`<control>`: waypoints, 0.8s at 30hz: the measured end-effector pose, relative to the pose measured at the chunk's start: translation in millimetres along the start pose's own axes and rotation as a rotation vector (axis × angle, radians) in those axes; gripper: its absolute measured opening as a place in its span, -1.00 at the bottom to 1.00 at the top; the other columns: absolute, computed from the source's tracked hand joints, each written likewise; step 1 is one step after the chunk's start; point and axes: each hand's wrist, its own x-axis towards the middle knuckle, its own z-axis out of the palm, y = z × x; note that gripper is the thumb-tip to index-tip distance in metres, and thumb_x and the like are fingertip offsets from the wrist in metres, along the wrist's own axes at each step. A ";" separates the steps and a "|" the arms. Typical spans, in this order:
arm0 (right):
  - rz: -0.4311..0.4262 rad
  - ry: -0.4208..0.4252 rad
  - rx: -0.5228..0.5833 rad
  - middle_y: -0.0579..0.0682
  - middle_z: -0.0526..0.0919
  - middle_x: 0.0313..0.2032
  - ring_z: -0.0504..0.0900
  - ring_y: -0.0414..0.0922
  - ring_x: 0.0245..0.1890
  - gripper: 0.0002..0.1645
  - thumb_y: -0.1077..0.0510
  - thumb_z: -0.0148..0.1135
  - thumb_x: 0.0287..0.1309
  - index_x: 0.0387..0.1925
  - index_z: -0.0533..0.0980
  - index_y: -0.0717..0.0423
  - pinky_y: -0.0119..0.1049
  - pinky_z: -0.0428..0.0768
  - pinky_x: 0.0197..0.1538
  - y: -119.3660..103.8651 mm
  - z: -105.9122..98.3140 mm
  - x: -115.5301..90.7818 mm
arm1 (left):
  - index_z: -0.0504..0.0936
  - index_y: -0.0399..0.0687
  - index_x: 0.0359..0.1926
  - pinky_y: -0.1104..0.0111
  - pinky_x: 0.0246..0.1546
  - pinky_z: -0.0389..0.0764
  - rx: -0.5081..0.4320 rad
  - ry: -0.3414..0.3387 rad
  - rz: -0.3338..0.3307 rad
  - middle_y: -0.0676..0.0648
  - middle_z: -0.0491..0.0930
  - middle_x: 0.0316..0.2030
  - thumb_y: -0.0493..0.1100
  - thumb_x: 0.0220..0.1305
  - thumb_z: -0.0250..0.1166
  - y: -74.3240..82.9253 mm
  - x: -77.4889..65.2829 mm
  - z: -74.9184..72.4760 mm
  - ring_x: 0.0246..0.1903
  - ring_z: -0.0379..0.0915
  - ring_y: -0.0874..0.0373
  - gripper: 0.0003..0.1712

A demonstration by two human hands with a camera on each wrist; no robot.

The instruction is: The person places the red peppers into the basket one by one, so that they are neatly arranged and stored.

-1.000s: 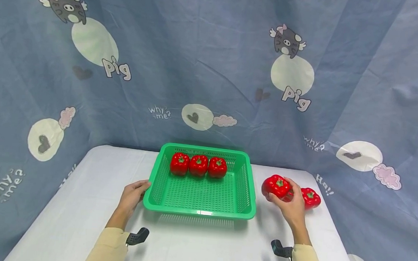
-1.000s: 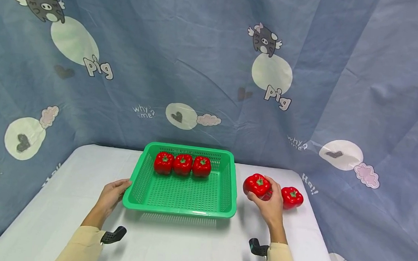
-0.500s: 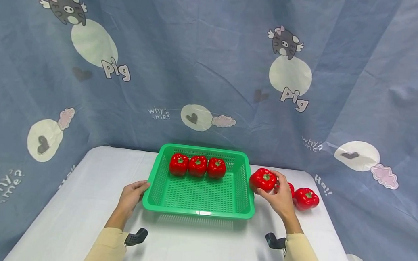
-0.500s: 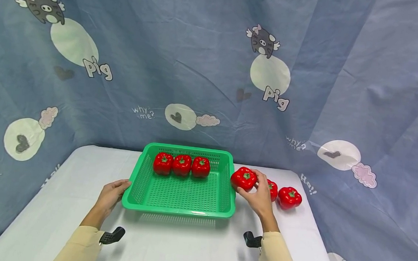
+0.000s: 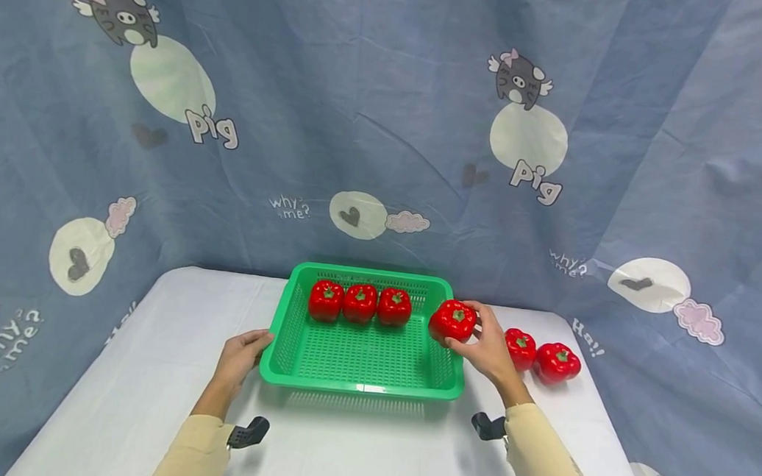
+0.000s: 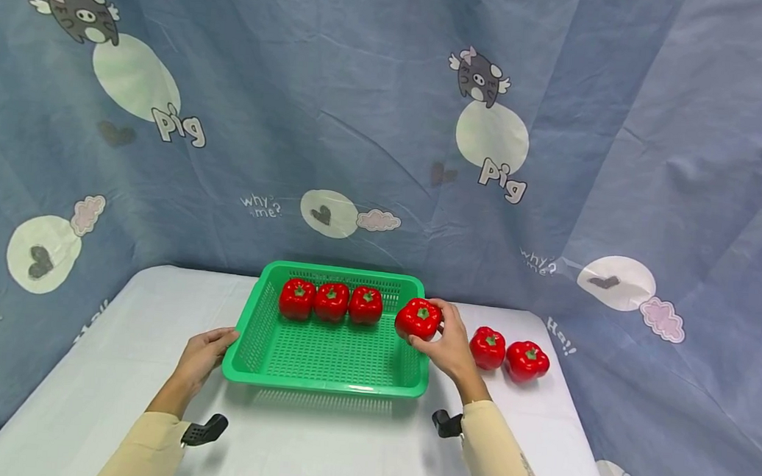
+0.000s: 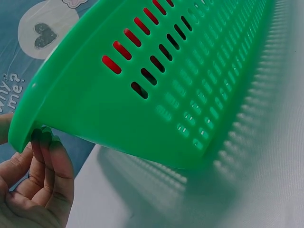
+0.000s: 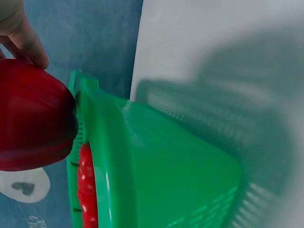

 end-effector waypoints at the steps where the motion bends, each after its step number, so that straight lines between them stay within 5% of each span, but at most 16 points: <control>1: 0.000 -0.008 -0.002 0.17 0.35 0.19 0.32 0.15 0.21 -0.08 0.27 0.48 -0.16 0.27 0.24 0.16 0.18 0.47 0.17 -1.1 2.0 1.4 | 0.45 -0.13 0.24 0.14 0.18 0.47 -0.010 -0.001 -0.003 -0.13 0.51 0.12 0.28 0.30 0.15 -1.1 1.3 0.1 0.08 0.47 0.03 -0.29; 16: 0.026 -0.196 -0.065 0.13 0.46 0.16 0.45 0.14 0.13 -0.12 0.23 0.50 -0.16 0.26 0.34 0.10 0.06 0.59 0.05 -24.9 28.5 26.0 | 0.45 -0.15 0.24 0.12 0.16 0.47 -0.035 -0.006 -0.023 -0.14 0.50 0.13 0.21 0.33 0.16 6.4 -4.3 0.4 0.07 0.46 0.01 -0.34; 23: -0.001 -0.255 -0.041 0.14 0.44 0.17 0.47 0.13 0.11 -0.13 0.26 0.50 -0.16 0.25 0.33 0.19 0.05 0.58 0.06 -37.7 44.1 36.5 | 0.38 -0.31 0.27 0.18 0.16 0.48 -0.020 -0.052 -0.034 -0.25 0.45 0.18 0.06 0.42 0.10 68.4 -63.8 -6.5 0.07 0.46 0.02 -0.39; 24: -0.016 -0.258 -0.052 0.14 0.44 0.17 0.46 0.13 0.11 -0.13 0.25 0.50 -0.17 0.24 0.34 0.20 0.04 0.59 0.05 -38.5 46.8 38.3 | 0.39 -0.30 0.27 0.14 0.19 0.46 -0.021 -0.048 -0.035 -0.24 0.47 0.16 0.06 0.42 0.10 68.8 -64.2 -6.5 0.07 0.47 0.02 -0.39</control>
